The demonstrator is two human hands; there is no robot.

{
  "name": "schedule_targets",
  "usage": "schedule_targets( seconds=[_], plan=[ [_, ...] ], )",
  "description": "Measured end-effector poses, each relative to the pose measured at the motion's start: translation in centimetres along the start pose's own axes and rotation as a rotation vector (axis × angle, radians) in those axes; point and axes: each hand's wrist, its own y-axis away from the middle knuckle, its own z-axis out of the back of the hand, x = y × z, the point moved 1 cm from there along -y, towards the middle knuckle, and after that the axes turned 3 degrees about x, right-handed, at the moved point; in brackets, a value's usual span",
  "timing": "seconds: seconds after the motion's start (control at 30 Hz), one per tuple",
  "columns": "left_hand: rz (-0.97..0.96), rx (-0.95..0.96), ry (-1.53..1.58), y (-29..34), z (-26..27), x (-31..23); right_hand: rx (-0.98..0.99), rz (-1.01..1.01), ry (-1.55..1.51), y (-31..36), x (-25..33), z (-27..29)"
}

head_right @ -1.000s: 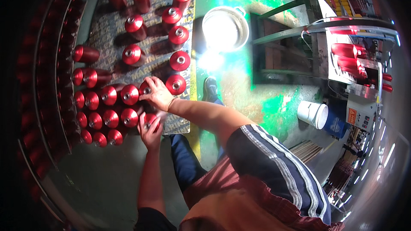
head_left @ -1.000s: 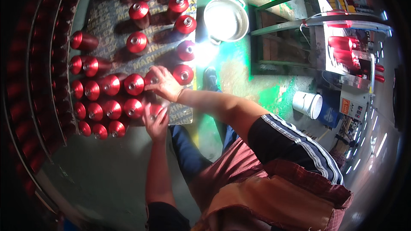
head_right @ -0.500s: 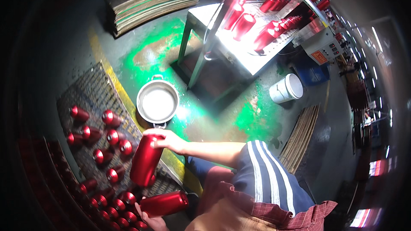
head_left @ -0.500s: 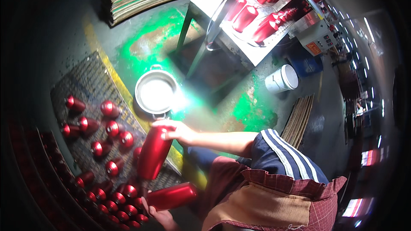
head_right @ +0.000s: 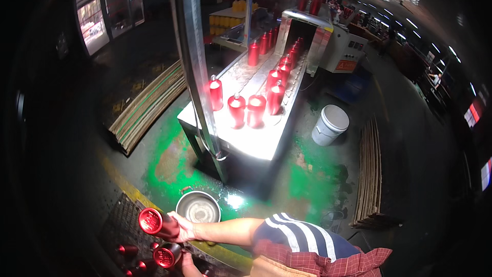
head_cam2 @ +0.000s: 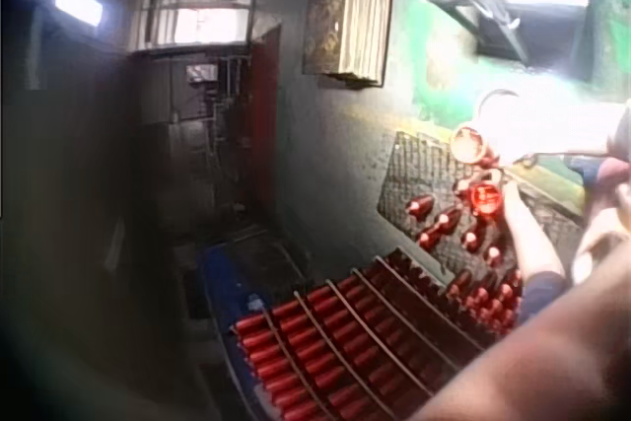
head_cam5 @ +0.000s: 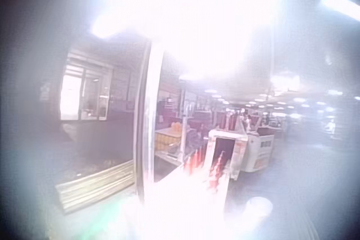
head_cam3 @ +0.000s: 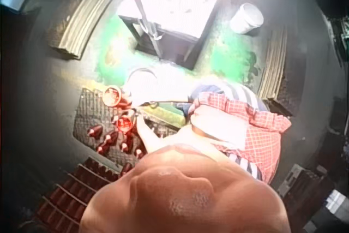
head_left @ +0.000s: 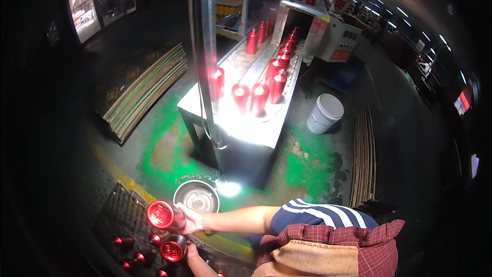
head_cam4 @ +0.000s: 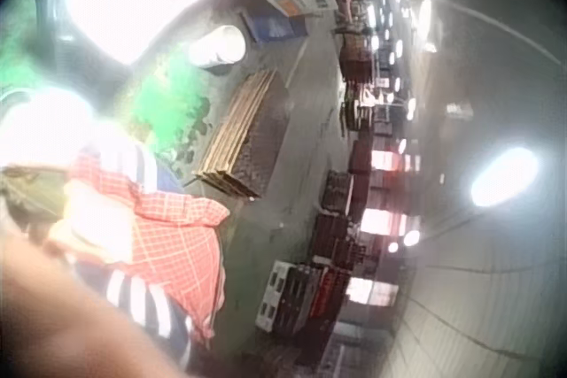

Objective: The person repeatedly picks up red cylindrical cans from a floor pile and places them upright into slots on a metal tray. The person also briefly interacts with a control panel on the machine. The cans are handled one at a time and arranged in rows on the tray.

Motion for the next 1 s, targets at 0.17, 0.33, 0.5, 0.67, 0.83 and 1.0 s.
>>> schedule_targets(
  seconds=[0.17,0.33,0.5,0.67,0.83,1.0],
  plan=[
    [0.045,-0.010,-0.144,-0.6,-7.7,-0.8,0.039,0.019,0.090,2.7,-1.5,-4.6],
    [0.062,0.024,-0.216,-0.7,-12.7,-2.8,0.117,0.110,0.163,4.4,-1.4,-9.3],
    [0.096,0.062,-0.253,-1.7,-15.7,-3.6,0.137,0.230,0.153,5.8,-1.5,-13.2],
    [0.133,0.092,-0.271,-3.1,-17.3,-4.7,0.274,0.256,0.081,5.9,-1.5,-15.8],
    [0.180,0.091,-0.298,-4.3,-17.6,-5.5,0.242,0.373,0.107,6.3,0.0,-16.7],
    [0.204,0.084,-0.314,-5.1,-17.8,-5.9,0.344,0.459,0.139,7.2,1.3,-17.0]
  ],
)
